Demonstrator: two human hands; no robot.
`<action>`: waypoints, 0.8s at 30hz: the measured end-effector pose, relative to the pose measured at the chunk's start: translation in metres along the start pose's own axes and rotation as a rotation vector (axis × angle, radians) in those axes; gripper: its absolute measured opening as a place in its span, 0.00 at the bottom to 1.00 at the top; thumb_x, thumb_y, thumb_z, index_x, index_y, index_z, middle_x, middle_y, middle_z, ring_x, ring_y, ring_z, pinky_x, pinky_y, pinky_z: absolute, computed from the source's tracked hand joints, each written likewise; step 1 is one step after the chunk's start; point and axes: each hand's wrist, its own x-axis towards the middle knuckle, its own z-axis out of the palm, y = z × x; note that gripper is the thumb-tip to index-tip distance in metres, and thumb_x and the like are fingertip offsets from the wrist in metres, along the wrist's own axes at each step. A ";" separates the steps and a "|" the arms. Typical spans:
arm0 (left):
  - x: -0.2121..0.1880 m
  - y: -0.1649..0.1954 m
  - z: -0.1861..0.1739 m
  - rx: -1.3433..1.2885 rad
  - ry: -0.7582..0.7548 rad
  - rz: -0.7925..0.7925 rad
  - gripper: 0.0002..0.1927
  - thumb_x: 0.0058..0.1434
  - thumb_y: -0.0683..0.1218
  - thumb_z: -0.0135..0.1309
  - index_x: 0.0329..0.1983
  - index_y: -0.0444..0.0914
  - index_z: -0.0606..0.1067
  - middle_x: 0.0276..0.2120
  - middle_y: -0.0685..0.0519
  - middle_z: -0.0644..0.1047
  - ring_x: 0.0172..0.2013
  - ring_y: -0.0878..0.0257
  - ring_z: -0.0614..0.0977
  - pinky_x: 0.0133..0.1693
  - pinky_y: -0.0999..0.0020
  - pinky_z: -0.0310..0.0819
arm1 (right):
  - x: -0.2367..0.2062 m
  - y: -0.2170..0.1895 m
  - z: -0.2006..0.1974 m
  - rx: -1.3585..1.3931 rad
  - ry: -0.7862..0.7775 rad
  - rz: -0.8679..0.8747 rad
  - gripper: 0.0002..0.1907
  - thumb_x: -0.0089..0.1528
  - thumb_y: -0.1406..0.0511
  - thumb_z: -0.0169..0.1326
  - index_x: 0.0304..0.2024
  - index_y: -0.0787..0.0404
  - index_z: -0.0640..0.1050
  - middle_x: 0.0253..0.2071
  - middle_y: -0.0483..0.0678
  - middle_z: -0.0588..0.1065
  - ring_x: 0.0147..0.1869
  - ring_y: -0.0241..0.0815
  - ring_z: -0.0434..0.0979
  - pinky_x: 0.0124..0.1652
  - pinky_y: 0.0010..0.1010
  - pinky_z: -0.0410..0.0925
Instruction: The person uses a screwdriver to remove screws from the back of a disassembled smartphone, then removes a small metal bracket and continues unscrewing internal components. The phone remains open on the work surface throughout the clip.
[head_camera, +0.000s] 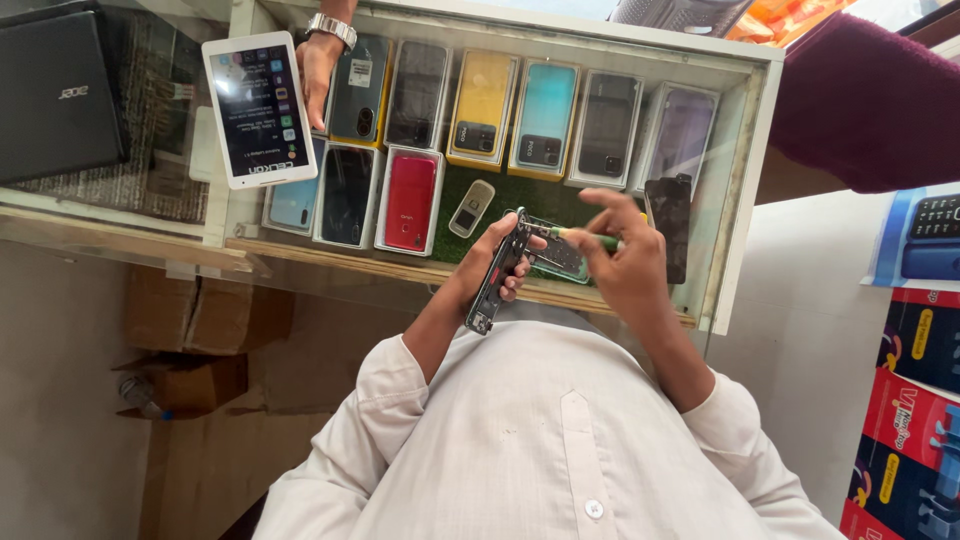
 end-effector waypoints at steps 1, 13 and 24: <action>0.002 0.000 -0.001 0.001 -0.006 -0.006 0.39 0.63 0.73 0.43 0.54 0.36 0.73 0.23 0.58 0.68 0.18 0.72 0.67 0.17 0.79 0.61 | 0.001 0.001 0.000 -0.030 0.025 -0.107 0.25 0.59 0.70 0.65 0.58 0.61 0.74 0.28 0.44 0.75 0.29 0.31 0.74 0.29 0.26 0.68; 0.009 -0.007 -0.017 -0.042 -0.037 0.015 0.38 0.64 0.70 0.40 0.57 0.34 0.73 0.23 0.56 0.71 0.18 0.70 0.69 0.17 0.77 0.62 | 0.003 0.022 0.002 -0.059 -0.010 -0.006 0.11 0.67 0.65 0.60 0.51 0.59 0.82 0.31 0.48 0.79 0.28 0.31 0.74 0.28 0.25 0.68; 0.011 -0.008 -0.020 -0.056 -0.014 -0.008 0.37 0.63 0.70 0.41 0.57 0.36 0.73 0.23 0.57 0.70 0.18 0.70 0.69 0.18 0.77 0.63 | 0.004 0.029 0.001 -0.195 0.008 -0.213 0.22 0.56 0.65 0.69 0.51 0.63 0.80 0.35 0.47 0.79 0.35 0.31 0.78 0.34 0.26 0.71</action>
